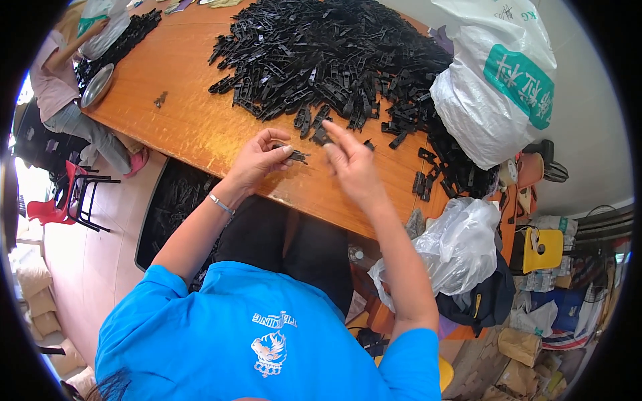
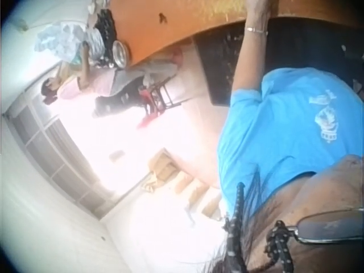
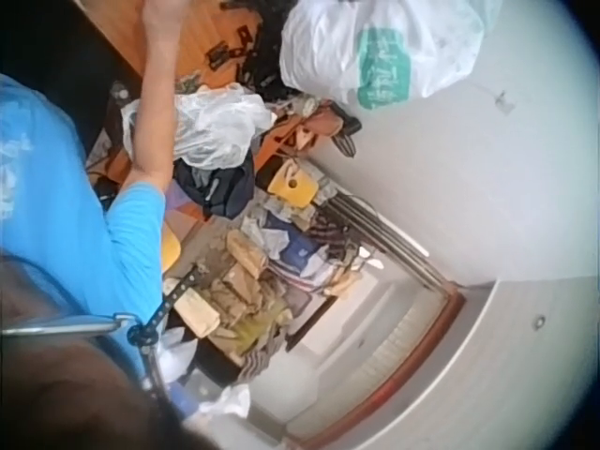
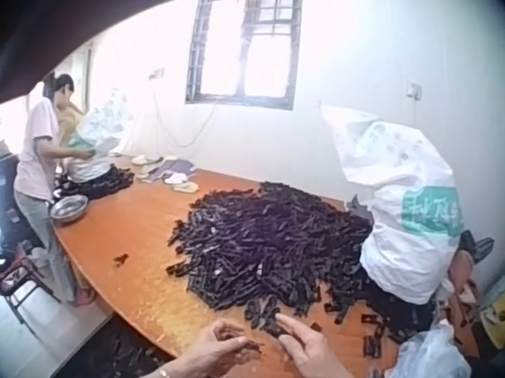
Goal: The person assembles small black plastic buckle components by snapping separate pieces together by hand on a table.
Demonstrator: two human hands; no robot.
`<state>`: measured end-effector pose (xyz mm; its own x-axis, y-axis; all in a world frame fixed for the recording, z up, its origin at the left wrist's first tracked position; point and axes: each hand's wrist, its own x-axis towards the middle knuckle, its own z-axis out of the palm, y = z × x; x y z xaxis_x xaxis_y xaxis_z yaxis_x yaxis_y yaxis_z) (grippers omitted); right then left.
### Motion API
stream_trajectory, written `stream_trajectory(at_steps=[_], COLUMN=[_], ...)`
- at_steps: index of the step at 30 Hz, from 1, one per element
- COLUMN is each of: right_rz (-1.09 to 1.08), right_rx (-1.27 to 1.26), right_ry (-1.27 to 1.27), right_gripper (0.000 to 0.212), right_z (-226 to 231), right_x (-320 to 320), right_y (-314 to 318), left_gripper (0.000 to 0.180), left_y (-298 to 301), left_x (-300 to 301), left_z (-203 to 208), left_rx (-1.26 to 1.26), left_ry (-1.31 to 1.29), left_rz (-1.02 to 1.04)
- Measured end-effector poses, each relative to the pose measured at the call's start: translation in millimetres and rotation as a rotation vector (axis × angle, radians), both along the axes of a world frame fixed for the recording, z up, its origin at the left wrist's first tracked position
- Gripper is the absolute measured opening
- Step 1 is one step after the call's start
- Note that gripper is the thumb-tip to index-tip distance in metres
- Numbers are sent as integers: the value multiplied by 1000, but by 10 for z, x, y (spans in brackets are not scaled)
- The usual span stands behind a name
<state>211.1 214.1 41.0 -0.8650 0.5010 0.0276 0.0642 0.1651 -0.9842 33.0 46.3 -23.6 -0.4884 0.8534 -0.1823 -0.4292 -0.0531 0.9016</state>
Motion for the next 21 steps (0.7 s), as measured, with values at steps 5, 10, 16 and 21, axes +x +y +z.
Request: stream_trajectory(at_steps=[5, 10, 16, 21], right_rz=[-37, -47, -23, 18], right_rx=[550, 799, 936, 1034], right_ry=[31, 67, -10, 21], right_gripper=[31, 37, 41, 40], right_z=[-138, -103, 32, -12], right_x=[134, 215, 278, 222], right_y=[-402, -483, -527, -521], left_gripper=[32, 32, 40, 44], left_y=[-39, -179, -337, -366], left_x=[207, 312, 301, 316], left_z=[112, 251, 267, 278], left_rx=[-35, 12, -50, -30], left_ry=[-25, -43, 30, 88], left_rz=[-35, -53, -90, -87])
